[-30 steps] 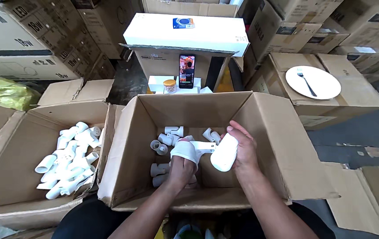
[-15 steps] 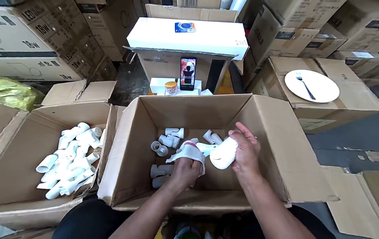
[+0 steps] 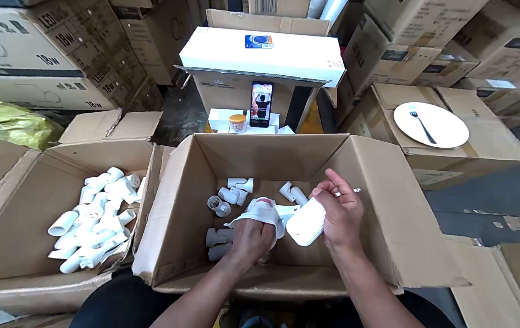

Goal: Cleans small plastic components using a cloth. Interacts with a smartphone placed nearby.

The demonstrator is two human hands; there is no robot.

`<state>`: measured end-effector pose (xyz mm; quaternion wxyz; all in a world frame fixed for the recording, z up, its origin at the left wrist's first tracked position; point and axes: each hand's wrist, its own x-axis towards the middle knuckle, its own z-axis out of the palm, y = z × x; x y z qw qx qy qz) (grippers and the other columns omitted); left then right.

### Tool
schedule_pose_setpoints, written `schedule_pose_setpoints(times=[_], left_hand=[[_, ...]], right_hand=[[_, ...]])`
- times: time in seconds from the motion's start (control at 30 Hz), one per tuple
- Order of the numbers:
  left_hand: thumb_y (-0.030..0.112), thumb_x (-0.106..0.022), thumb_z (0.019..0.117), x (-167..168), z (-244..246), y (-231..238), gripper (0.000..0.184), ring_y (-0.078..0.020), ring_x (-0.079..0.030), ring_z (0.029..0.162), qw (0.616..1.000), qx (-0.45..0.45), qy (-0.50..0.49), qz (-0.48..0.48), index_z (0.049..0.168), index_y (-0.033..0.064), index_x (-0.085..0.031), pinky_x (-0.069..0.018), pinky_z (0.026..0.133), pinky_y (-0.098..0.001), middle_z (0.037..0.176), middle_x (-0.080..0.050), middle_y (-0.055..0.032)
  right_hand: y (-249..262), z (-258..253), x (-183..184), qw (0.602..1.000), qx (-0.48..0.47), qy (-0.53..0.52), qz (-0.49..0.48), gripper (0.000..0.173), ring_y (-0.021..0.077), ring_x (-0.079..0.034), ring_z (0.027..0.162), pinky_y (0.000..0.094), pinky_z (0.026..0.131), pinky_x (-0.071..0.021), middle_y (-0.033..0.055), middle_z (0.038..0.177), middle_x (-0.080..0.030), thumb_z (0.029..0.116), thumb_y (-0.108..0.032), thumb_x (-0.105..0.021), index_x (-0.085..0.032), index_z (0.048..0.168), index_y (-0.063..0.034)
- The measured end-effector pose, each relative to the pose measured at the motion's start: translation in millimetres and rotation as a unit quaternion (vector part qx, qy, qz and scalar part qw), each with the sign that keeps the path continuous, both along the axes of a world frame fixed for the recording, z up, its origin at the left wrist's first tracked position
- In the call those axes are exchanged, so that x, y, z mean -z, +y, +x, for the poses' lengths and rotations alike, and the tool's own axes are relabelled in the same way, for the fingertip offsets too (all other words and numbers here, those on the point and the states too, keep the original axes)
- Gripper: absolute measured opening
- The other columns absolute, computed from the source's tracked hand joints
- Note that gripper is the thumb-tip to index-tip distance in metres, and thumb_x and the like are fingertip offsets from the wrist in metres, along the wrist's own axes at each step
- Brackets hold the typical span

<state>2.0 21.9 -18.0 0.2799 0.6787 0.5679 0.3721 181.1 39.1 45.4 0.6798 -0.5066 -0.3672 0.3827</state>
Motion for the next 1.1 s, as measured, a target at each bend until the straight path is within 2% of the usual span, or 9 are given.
schedule_pose_setpoints(times=[0.13,0.27,0.37,0.47,0.57,0.7,0.9,1.0,1.1], left_hand=[[0.005,-0.049,0.1023,-12,5,14,0.021,-0.0075,-0.069,0.082,0.941,-0.072,-0.313,-0.107,0.097,0.0006,-0.069,-0.0591,0.080,-0.0278,0.085,-0.072,-0.0026],[0.016,-0.042,0.1095,-11,1,17,0.031,-0.0145,-0.070,0.086,0.866,-0.058,-0.439,-0.230,0.108,0.0015,-0.069,-0.0598,0.081,-0.0333,0.091,-0.073,-0.0076],[0.032,-0.026,0.1095,-21,-5,6,0.042,-0.0164,-0.072,0.091,0.750,0.022,-0.553,-0.362,0.115,0.0112,-0.062,-0.0608,0.080,-0.0364,0.097,-0.073,-0.0067],[0.038,-0.040,0.1023,-22,-14,3,0.038,-0.0196,-0.073,0.088,0.649,0.073,-0.637,-0.410,0.106,0.0116,-0.068,-0.0619,0.078,-0.0396,0.094,-0.075,-0.0099],[0.036,-0.065,0.0914,-20,-14,2,0.028,-0.0166,-0.074,0.085,0.651,0.090,-0.667,-0.351,0.100,0.0105,-0.073,-0.0625,0.077,-0.0352,0.090,-0.076,-0.0093],[0.042,-0.087,0.0709,-16,-16,0,0.045,-0.0125,-0.073,0.081,0.725,0.086,-0.612,-0.304,0.101,0.0131,-0.069,-0.0621,0.075,-0.0321,0.088,-0.075,-0.0039],[0.040,-0.087,0.0731,-13,-29,-5,0.028,-0.0044,-0.073,0.082,0.675,0.282,-0.563,-0.383,0.096,0.0249,-0.080,-0.0608,0.077,-0.0244,0.090,-0.078,0.0039],[0.016,-0.071,0.0772,-19,-26,-7,0.009,-0.0050,-0.072,0.074,0.745,0.197,-0.499,-0.397,0.085,0.0192,-0.075,-0.0604,0.071,-0.0261,0.081,-0.076,0.0026],[0.000,-0.059,0.0813,-26,-19,-9,0.021,-0.0023,-0.070,0.074,0.800,0.169,-0.437,-0.376,0.087,0.0158,-0.072,-0.0595,0.072,-0.0244,0.079,-0.075,0.0059]], right_hand=[[0,1,2,0.999,-0.011,0.000,0.031,0.060,0.0142,-0.067,0.071,0.0285,0.066,-0.0617,0.0056,0.090,-0.065,0.0814,0.003,-0.063,-0.050,0.140,0.0096],[7,9,1,0.999,-0.010,0.036,0.025,0.057,0.0147,-0.068,0.073,0.0305,0.069,-0.0623,0.0059,0.091,-0.066,0.0820,-0.001,-0.058,-0.052,0.138,0.0081],[9,15,4,0.996,-0.046,0.071,0.027,0.059,0.0152,-0.069,0.073,0.0318,0.068,-0.0627,0.0066,0.093,-0.066,0.0835,-0.003,-0.054,-0.048,0.141,0.0076],[8,16,5,0.990,-0.101,0.079,0.058,0.061,0.0163,-0.070,0.074,0.0335,0.069,-0.0630,0.0075,0.095,-0.068,0.0828,-0.003,-0.058,-0.046,0.142,0.0087],[3,11,5,0.991,-0.115,0.012,0.069,0.066,0.0150,-0.070,0.079,0.0313,0.071,-0.0625,0.0063,0.103,-0.068,0.0848,-0.011,-0.062,-0.042,0.144,0.0105],[5,2,6,0.996,-0.028,0.032,-0.083,0.063,0.0156,-0.069,0.078,0.0314,0.070,-0.0624,0.0100,0.104,-0.066,0.0910,-0.015,-0.064,-0.043,0.146,0.0086],[8,11,10,0.979,-0.196,0.054,-0.030,0.092,0.0177,-0.071,0.075,0.0342,0.067,-0.0645,0.0112,0.113,-0.066,0.0799,-0.018,-0.080,-0.029,0.151,0.0093],[11,12,12,0.981,-0.194,0.007,-0.020,0.090,0.0199,-0.072,0.077,0.0360,0.071,-0.0648,0.0131,0.113,-0.067,0.0795,-0.018,-0.079,-0.032,0.152,0.0100],[17,13,18,0.987,-0.156,-0.011,-0.031,0.087,0.0231,-0.073,0.082,0.0390,0.073,-0.0656,0.0148,0.114,-0.067,0.0826,-0.021,-0.077,-0.033,0.152,0.0079]])
